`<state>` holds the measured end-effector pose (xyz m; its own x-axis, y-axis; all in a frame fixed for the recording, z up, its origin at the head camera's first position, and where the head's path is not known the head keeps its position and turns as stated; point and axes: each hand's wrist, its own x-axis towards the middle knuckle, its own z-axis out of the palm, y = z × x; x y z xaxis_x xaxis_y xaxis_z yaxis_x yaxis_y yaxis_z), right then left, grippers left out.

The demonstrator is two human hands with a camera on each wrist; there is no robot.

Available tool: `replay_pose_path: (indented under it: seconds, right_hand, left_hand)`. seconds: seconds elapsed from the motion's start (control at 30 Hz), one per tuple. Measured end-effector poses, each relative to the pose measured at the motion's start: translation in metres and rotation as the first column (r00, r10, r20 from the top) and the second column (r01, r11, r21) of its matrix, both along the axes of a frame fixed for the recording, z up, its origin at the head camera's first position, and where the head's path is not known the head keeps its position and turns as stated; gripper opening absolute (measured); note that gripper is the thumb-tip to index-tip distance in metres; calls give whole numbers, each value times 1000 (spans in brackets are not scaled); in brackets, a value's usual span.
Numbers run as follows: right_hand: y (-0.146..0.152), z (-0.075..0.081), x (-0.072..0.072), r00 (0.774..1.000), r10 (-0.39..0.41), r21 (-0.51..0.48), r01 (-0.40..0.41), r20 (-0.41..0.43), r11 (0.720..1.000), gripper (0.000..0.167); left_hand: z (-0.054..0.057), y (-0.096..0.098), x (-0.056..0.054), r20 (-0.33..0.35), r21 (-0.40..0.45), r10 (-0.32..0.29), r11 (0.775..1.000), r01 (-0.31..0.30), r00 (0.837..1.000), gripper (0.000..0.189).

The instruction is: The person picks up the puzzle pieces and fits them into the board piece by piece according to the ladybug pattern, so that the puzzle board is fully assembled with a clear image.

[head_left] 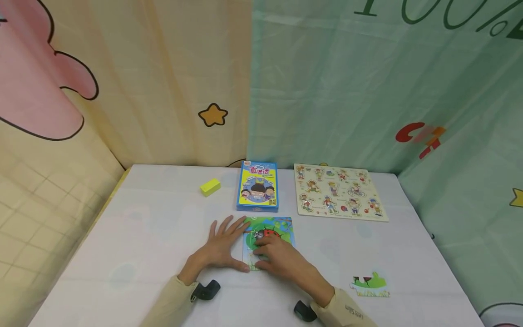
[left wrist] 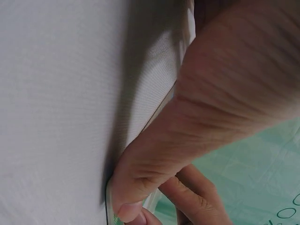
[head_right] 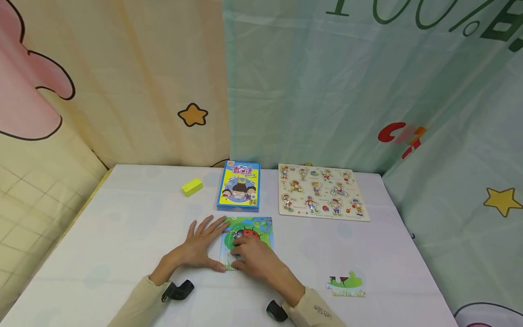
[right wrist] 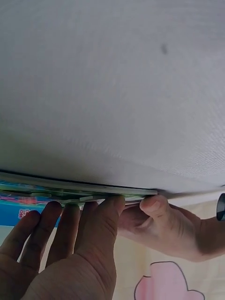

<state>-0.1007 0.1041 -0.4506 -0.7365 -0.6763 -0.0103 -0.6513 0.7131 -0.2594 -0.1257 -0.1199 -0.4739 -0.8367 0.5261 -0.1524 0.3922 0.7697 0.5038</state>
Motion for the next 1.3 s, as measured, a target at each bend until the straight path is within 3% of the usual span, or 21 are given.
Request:
replay_pose_path:
  seconds: [0.27, 0.87, 1.3]
  right_hand:
    - [-2, 1, -1, 1000, 18, 10, -18, 9, 1000, 30]
    - [2, 0, -1, 998, 33, 35, -35, 56, 999, 35]
    - [4, 0, -1, 994, 106, 37, -105, -13, 994, 32]
  left_hand:
    - [-1, 0, -1, -9, -14, 7, 1000, -7, 1000, 104]
    - [-3, 1, -1, -5, -9, 2, 1000, -2, 1000, 104]
    - [-3, 0, -1, -14, -5, 2, 1000, -2, 1000, 104]
